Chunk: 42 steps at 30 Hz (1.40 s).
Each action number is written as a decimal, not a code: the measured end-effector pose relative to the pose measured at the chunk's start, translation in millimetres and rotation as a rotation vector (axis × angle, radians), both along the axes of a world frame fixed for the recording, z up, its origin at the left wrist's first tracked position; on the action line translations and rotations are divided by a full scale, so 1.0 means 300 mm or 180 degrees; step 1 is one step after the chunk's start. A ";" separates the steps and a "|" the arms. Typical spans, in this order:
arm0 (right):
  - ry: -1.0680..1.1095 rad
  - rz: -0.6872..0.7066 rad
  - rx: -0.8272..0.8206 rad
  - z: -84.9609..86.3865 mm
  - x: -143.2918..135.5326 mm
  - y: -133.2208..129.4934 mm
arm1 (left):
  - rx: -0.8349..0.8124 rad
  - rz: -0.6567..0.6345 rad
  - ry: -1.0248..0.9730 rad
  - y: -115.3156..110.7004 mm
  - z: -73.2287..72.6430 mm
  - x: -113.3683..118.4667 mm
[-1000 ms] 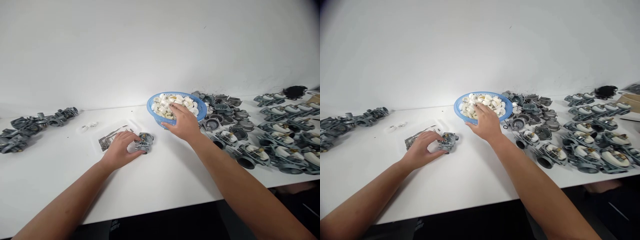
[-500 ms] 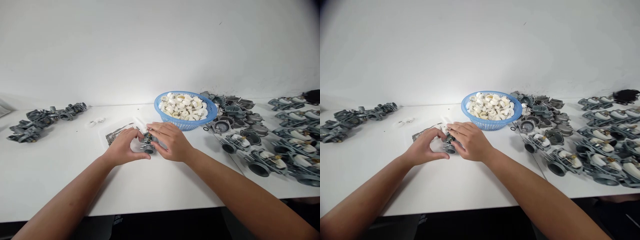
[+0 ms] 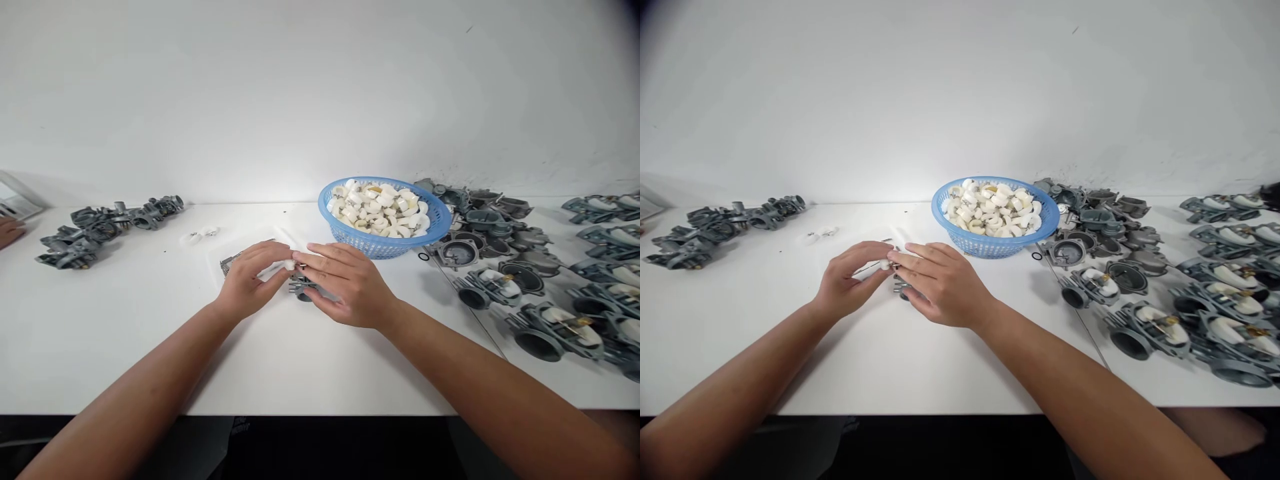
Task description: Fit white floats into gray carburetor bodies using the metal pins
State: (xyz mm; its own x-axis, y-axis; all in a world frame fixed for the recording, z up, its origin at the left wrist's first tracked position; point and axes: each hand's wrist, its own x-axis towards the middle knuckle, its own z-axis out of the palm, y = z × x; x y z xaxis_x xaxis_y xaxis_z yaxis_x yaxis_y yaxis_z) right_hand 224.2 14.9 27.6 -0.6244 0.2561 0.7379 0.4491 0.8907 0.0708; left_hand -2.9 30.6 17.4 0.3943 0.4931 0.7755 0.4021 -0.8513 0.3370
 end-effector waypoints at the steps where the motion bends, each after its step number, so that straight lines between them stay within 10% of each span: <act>1: 0.0065 0.0025 -0.0045 0.001 -0.001 -0.001 | 0.0046 0.0022 -0.0069 0.000 -0.002 -0.001; 19: 0.0746 -0.0185 -0.0737 -0.032 -0.019 0.015 | 0.0411 0.0191 -0.0103 0.017 -0.041 0.002; 29: 0.0482 -0.0956 -0.0566 -0.042 -0.012 0.019 | -0.0840 0.0306 0.0793 0.003 -0.041 0.004; 42: 0.0356 -0.0454 -0.0839 -0.030 -0.008 0.026 | -0.1109 0.0105 0.0698 0.015 -0.056 0.018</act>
State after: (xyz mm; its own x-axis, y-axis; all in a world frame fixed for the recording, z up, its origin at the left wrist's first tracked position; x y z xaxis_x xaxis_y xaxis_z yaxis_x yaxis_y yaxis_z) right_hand 221.8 22.8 18.5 -0.4871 0.5268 0.6966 0.5628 0.7993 -0.2109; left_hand 2.6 35.1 0.5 0.5113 0.7265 0.4592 0.5215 -0.6869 0.5061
